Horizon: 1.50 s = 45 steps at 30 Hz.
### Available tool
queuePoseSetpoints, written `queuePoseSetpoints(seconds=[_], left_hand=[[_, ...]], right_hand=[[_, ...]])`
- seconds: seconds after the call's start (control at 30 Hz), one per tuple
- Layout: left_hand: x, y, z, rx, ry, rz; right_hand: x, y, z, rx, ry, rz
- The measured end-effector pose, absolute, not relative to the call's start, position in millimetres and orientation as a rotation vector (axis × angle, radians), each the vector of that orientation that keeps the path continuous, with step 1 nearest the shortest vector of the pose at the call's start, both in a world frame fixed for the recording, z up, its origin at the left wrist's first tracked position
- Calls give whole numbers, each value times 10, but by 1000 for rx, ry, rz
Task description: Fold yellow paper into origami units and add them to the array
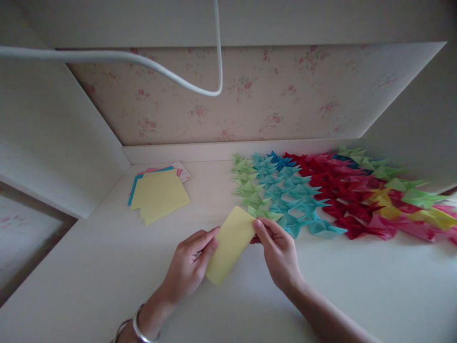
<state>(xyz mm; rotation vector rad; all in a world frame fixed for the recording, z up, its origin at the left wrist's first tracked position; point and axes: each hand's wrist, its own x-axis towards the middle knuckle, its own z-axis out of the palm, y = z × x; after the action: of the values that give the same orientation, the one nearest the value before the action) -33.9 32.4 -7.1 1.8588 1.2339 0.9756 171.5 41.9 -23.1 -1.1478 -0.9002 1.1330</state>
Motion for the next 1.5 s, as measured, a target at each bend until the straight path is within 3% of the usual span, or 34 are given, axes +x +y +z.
queuePoseSetpoints(seconds=[0.2,0.63,1.3,1.5], left_hand=[[-323,312,-68,1886,1212,988],[-337,339,-67,1880,1242,1077],[-332,318,-70,1862,1248,1075],[-337,319,-45,1760,1240,1036]], right_hand=[[1706,419,-214,-1090,-780,1407],[1663,373,-185,-892,-760,1634],[1610,323,-188,-1001,-942,1612],[1602,308,-139,-969,-1040,1738]])
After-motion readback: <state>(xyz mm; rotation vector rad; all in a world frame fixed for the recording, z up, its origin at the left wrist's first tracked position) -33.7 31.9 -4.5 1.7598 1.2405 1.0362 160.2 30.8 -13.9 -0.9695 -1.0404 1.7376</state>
